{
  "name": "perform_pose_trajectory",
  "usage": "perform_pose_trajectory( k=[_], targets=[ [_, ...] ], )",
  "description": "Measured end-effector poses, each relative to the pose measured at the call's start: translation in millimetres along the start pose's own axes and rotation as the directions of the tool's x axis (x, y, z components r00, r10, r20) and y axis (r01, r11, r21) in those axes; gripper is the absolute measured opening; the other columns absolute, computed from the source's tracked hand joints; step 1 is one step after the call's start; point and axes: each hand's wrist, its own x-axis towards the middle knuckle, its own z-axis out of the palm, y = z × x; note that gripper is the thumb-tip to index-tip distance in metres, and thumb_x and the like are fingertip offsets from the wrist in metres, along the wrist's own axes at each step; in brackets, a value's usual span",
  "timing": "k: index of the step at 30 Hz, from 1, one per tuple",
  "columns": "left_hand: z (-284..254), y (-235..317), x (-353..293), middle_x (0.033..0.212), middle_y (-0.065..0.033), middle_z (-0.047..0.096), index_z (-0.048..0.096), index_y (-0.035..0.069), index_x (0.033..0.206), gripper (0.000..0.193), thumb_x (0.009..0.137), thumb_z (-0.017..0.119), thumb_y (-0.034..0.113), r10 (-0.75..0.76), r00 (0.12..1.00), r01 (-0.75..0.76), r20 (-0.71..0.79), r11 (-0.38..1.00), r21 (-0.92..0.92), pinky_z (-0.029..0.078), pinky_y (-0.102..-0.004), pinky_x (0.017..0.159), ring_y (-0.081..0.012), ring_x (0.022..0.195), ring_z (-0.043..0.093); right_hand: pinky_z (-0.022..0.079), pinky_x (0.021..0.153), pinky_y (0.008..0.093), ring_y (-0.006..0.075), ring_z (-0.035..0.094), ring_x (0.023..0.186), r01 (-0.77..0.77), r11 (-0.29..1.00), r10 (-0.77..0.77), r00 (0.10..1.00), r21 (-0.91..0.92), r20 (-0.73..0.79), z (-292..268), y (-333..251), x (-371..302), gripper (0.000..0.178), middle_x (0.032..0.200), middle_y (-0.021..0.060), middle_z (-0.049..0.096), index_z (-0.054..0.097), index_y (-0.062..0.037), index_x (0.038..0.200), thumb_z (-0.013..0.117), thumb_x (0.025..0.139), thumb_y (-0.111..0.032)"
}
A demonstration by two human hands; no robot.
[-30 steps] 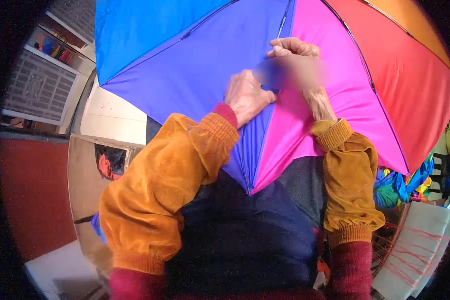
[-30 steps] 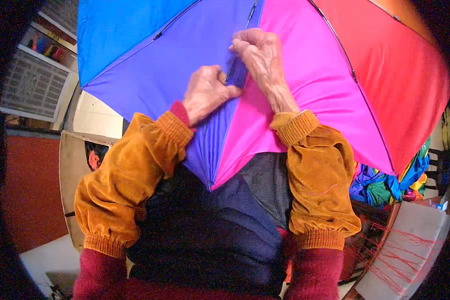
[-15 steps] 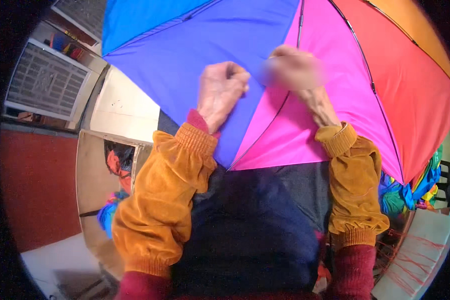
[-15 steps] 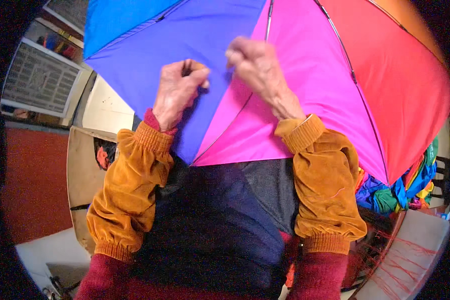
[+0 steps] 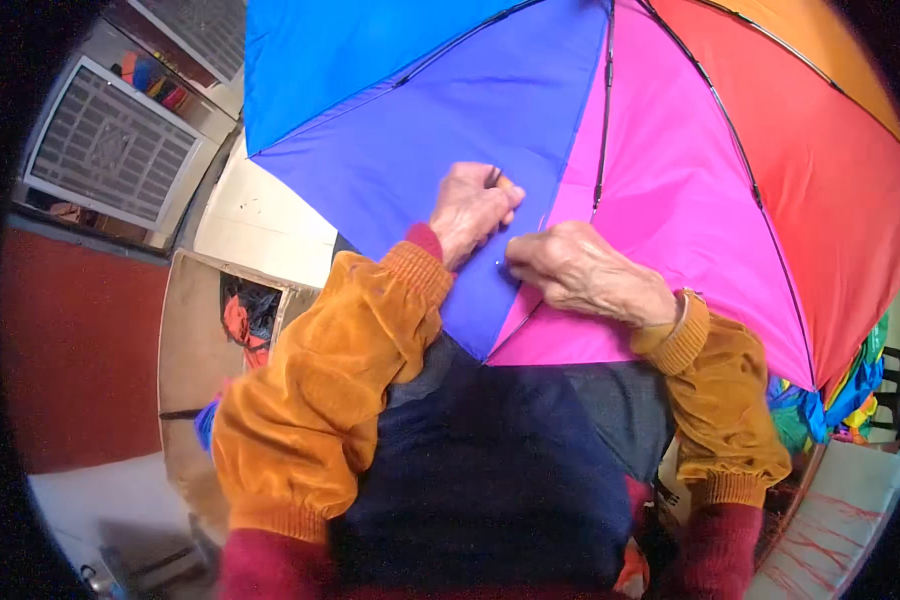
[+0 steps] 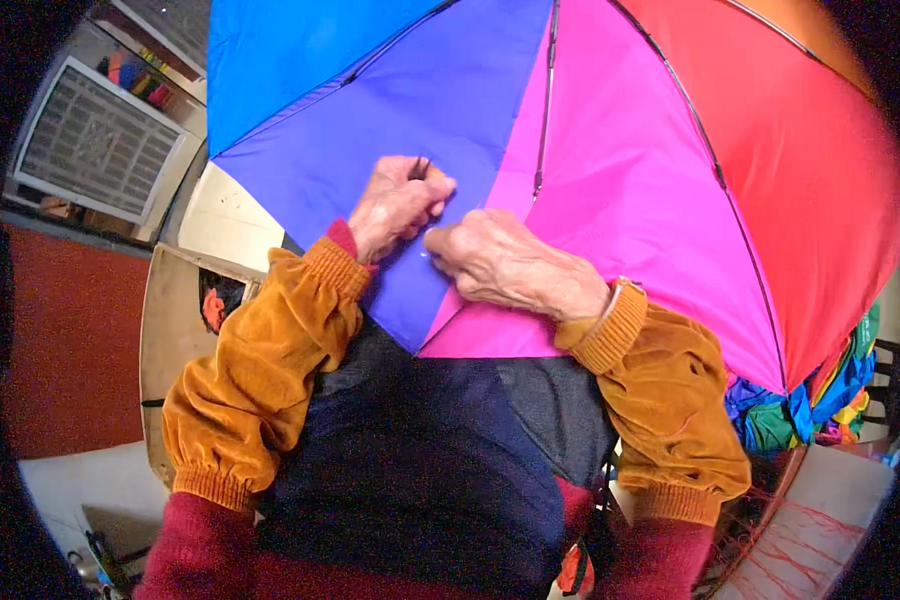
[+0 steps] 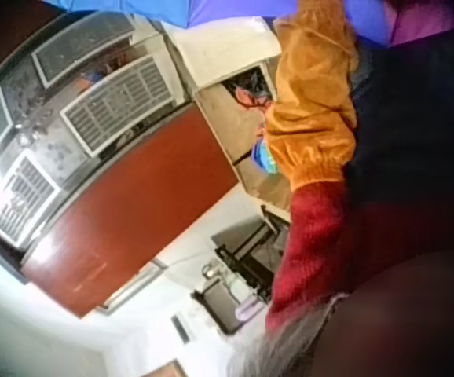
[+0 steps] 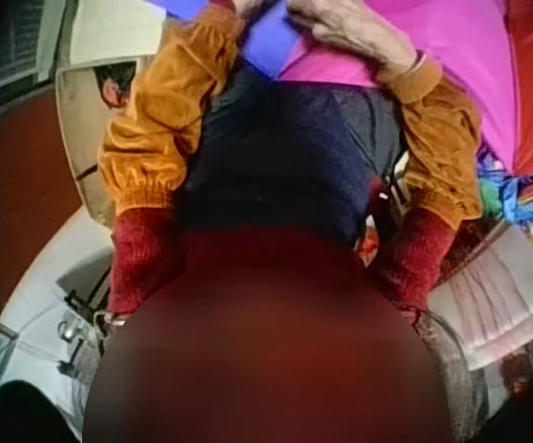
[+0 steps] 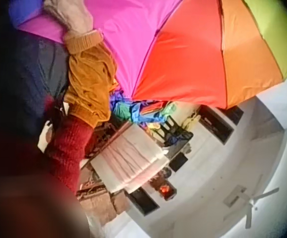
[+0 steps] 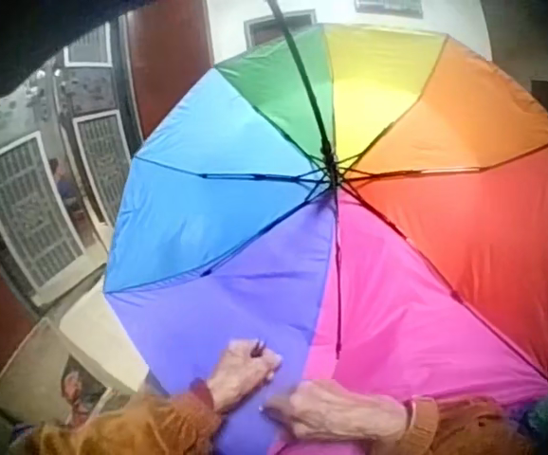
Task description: Tie strings to the metal frame and fabric panels of a large multi-colored umbrella.
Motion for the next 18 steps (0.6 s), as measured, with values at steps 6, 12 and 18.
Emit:
perform_pose_trajectory(
  k=[6,12,18],
  targets=[
    [46,-27,17,0.059,-0.0159,0.058,0.056,-0.001,0.070,0.023,0.075,0.066,0.019,0.370,0.929,-0.359,0.008,0.897,0.259,0.046,-0.0393,0.054,-0.0268,0.055,0.059,0.044,0.049,0.0323,0.0192,0.057,0.054,-0.073,0.808,0.377,0.827,0.585,-0.417,-31,-18,-36,0.011,0.060,0.0083,0.055,0.052,0.0010,0.079,0.052,0.084,-0.009],
    [80,-34,12,0.065,-0.0207,0.058,0.054,-0.002,0.079,0.016,0.077,0.063,0.011,0.439,0.897,-0.432,0.059,0.840,0.329,0.046,-0.0427,0.053,-0.0345,0.057,0.060,0.044,0.049,0.0252,0.0114,0.049,0.048,0.157,0.443,0.722,0.522,0.883,-0.455,-45,-11,-45,0.006,0.062,0.0047,0.053,0.053,-0.0027,0.085,0.051,0.088,-0.007],
    [86,-15,-2,0.057,-0.0107,0.056,0.055,0.000,0.076,0.013,0.079,0.061,0.011,0.167,0.982,-0.156,0.090,0.981,-0.116,0.045,-0.0347,0.046,-0.0189,0.050,0.057,0.044,0.047,0.0255,0.0108,0.046,0.045,0.242,0.390,0.701,0.548,0.889,-0.457,-40,7,-35,0.005,0.061,0.0043,0.052,0.053,-0.0036,0.087,0.052,0.089,-0.009]
  ],
)
